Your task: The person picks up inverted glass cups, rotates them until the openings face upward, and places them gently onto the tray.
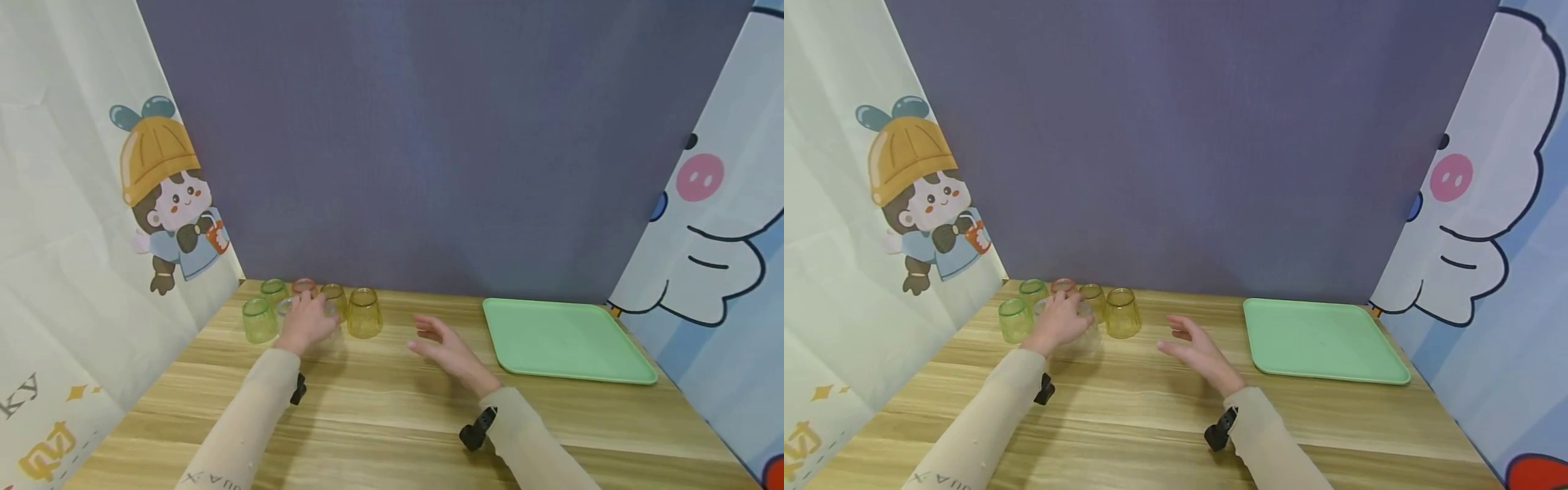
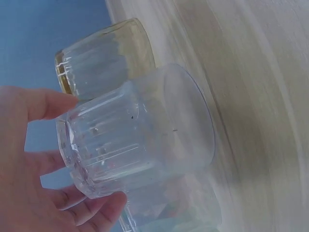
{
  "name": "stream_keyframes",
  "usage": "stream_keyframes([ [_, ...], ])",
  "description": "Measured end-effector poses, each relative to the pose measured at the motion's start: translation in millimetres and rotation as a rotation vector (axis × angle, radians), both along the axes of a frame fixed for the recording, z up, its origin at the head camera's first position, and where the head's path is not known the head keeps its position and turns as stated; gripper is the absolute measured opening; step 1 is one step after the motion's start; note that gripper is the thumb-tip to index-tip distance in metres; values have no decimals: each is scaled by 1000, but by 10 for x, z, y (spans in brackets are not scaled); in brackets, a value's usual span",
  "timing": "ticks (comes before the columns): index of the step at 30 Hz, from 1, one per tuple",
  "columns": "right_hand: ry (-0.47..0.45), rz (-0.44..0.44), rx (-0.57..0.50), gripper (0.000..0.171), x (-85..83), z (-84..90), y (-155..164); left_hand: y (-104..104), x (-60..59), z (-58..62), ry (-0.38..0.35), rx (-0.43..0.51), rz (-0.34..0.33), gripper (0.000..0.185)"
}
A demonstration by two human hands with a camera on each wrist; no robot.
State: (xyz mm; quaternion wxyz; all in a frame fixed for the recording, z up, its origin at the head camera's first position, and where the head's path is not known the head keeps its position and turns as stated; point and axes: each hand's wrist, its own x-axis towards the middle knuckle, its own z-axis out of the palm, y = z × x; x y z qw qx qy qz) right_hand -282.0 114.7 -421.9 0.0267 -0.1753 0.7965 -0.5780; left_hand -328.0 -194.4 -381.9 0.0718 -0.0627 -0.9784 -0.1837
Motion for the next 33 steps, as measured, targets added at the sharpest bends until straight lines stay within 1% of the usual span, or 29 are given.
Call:
stream_keyframes([
  [3,-3,1,-20,66,10,4,-24,1,-13,-4,7,5,7,68],
  [8,-25,9,-36,65,2,-25,-49,-16,15,12,22,41,17,66],
  [13,-47,25,-58,65,-19,-51,-57,-23,61,37,19,114,2,64],
  [19,-58,28,-83,69,-11,-56,-70,-38,108,21,4,216,-17,62],
  [25,-73,28,-109,71,-12,-79,-111,-64,188,-2,16,267,-5,59],
  [27,-69,32,-113,70,-19,-90,-120,-68,205,-6,9,294,-1,58],
  [33,-61,24,-125,69,-40,-109,-127,-74,210,-18,-19,379,1,60],
])
